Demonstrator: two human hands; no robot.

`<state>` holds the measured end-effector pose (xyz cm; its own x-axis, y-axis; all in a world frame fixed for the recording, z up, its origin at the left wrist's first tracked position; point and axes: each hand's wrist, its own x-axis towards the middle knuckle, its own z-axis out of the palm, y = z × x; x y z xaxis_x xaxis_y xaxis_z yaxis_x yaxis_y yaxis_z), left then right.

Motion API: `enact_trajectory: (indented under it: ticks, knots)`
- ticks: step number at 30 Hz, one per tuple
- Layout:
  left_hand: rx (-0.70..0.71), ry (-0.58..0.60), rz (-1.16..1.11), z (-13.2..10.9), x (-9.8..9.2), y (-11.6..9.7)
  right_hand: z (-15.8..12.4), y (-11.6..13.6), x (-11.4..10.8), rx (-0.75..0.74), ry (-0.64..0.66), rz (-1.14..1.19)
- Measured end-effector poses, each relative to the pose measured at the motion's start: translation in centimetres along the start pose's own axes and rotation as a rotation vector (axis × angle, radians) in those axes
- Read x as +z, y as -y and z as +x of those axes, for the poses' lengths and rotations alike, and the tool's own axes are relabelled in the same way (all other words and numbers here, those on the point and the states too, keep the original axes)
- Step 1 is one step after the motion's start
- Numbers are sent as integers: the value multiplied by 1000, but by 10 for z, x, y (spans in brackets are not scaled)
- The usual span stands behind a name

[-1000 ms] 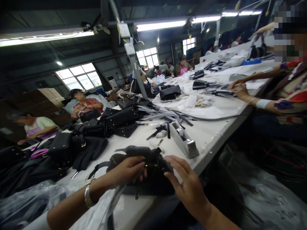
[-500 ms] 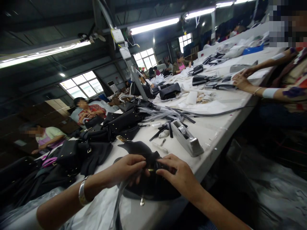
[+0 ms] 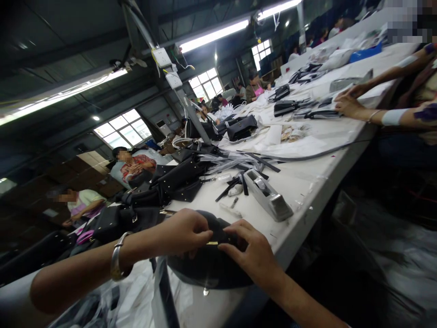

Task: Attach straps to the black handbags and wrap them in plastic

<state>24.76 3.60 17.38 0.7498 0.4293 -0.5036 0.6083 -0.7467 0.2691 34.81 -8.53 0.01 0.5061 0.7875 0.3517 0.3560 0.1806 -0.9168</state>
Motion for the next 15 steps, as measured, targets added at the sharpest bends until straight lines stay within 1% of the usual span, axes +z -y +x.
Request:
enact_trajectory:
  ticks: [3,5,11,13,15]
  knots:
    - [32,-32,215,2,-7,-14,0,-1,1,-24,-11,-10]
    - [42,-16,287,7,-12,-20,0,0,1,-33,-22,-18]
    - [94,86,296,22,-18,-30,-1,-2,3,-64,-82,-22]
    - [75,87,320,23,-16,-32,-1,-3,4,-80,-93,-35]
    - [50,46,373,22,-11,-36,-1,-3,4,-96,-107,-43]
